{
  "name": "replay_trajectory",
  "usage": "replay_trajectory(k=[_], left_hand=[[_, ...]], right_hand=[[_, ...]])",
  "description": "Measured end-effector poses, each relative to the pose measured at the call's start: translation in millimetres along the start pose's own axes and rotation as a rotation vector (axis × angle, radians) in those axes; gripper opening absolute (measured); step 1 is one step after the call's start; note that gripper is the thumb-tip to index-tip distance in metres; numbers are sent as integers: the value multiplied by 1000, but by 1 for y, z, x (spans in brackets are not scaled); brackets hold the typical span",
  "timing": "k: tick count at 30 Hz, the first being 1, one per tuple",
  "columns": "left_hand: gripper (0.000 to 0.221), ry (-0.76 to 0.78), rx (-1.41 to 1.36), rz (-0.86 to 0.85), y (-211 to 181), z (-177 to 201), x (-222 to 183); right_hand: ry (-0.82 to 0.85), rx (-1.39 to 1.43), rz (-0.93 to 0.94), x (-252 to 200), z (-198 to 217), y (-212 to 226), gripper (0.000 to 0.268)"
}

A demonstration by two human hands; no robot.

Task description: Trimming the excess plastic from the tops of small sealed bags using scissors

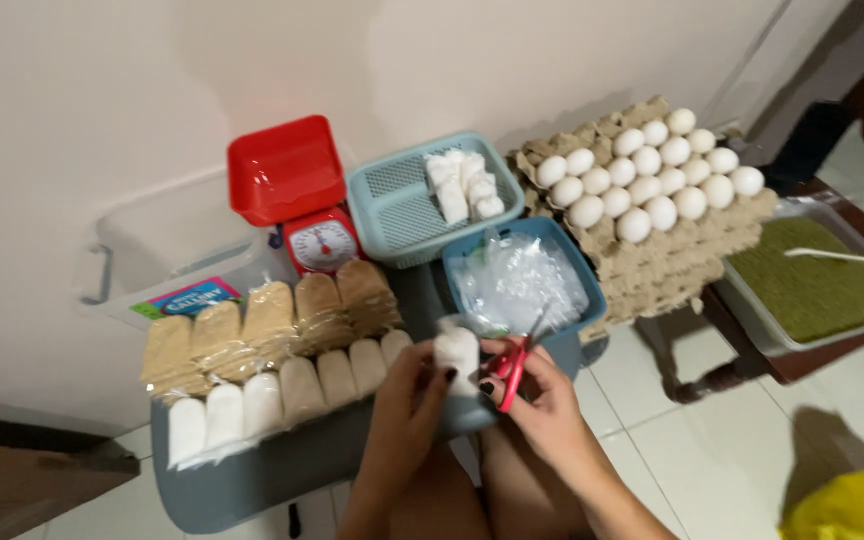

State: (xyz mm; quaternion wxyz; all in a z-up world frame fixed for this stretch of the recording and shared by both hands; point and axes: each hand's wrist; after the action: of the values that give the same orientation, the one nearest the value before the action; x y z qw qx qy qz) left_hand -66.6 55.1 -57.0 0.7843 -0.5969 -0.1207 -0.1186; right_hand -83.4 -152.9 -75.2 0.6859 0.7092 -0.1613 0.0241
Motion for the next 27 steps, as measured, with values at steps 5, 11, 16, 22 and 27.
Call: replay_trajectory(k=[5, 11, 16, 22, 27], left_hand=[[52, 41, -51, 17, -9, -21, -17], [50, 14, -99, 54, -22, -32, -27], [35, 133, -19, 91, -41, -28, -23], [17, 112, -160, 149, -12, -38, -30], [30, 15, -326, 207, -9, -44, -29]], right_hand=[[-40, 245, -210, -3, 23, -15, 40], [-70, 325, -302, -5, 40, -39, 37], [-107, 323, -229, -4, 36, -23, 22], [-83, 284, -229, -4, 36, -22, 20], [-11, 79, -156, -3, 37, -10, 33]])
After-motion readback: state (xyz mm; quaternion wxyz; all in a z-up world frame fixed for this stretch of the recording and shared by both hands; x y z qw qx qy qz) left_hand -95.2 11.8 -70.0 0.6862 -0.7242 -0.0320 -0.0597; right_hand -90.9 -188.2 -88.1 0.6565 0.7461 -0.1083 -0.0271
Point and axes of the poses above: each hand's wrist, its own x-axis towards the middle knuckle, its own z-axis out of the back of the hand, y = z × x, and after that the axes turned 8 degrees about -y, right-handed
